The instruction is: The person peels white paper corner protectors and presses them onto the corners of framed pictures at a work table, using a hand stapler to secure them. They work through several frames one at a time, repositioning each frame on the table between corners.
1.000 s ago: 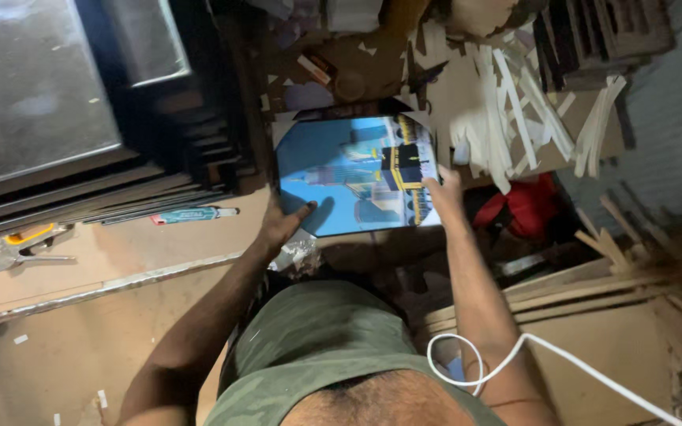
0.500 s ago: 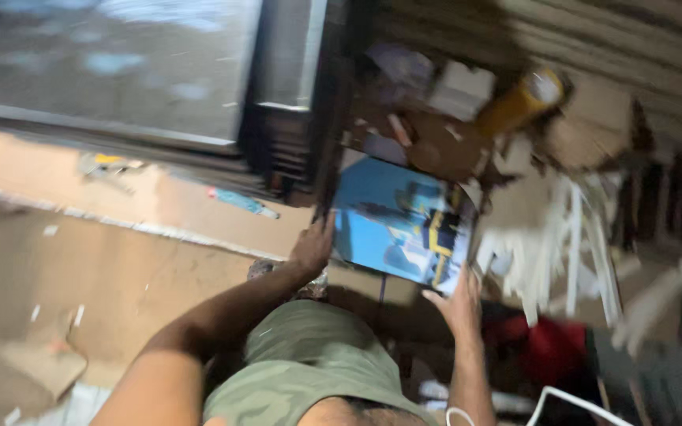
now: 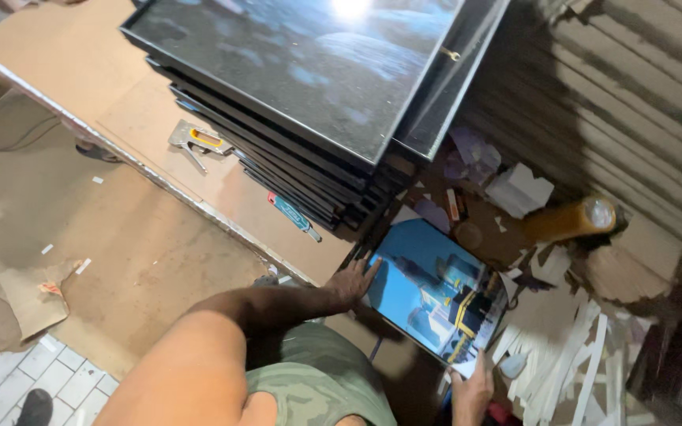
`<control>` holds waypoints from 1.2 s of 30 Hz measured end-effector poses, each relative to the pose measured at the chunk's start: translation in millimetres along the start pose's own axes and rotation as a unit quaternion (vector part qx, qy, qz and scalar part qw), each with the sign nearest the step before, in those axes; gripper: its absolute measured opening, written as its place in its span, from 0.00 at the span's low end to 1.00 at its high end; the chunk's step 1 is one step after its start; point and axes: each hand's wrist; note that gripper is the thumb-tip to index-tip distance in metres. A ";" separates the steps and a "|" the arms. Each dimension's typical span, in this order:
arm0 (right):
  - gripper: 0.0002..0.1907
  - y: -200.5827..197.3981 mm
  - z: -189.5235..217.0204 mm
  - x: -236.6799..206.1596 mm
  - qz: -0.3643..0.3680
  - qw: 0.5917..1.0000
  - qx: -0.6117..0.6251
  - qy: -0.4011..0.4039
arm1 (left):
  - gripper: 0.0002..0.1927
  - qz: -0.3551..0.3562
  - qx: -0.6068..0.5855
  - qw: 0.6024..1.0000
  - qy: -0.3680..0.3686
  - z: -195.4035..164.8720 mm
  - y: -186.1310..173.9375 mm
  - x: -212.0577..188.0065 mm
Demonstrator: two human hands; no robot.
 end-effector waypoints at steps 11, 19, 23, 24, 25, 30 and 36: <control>0.57 17.7 60.3 -5.3 -0.196 0.977 0.080 -0.020 | 0.19 -0.453 -0.631 0.628 0.038 86.6 -218.0 -125.6; 0.28 -33.9 345.2 -26.0 -0.186 0.885 0.391 -0.173 | 0.17 -0.316 -0.808 0.491 -0.079 229.4 -352.8 -201.3; 0.26 -33.8 460.5 -16.8 -0.158 0.797 0.569 -0.127 | 0.18 -0.207 -0.845 0.494 -0.006 273.4 -368.3 -215.8; 0.24 -33.2 476.9 -19.9 -0.171 0.785 0.587 -0.104 | 0.18 -0.179 -0.849 0.497 0.008 280.8 -371.4 -220.1; 0.22 -33.3 488.9 -29.4 -0.199 0.775 0.594 -0.081 | 0.18 -0.155 -0.854 0.495 0.020 286.7 -373.7 -227.0; 0.28 -13.5 543.3 -77.6 -0.192 0.710 0.670 -0.104 | 0.18 -0.157 -0.857 0.491 -0.008 341.3 -398.0 -278.8; 0.35 21.2 605.8 -101.6 -0.002 0.747 0.639 -0.183 | 0.15 -0.319 -0.861 0.395 0.033 419.5 -416.1 -309.6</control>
Point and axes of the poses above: each hand's wrist, its own x-axis towards the middle knuckle, its own y-axis out of the palm, z = x × y, and after that the axes turned 3 degrees about -x, right-handed
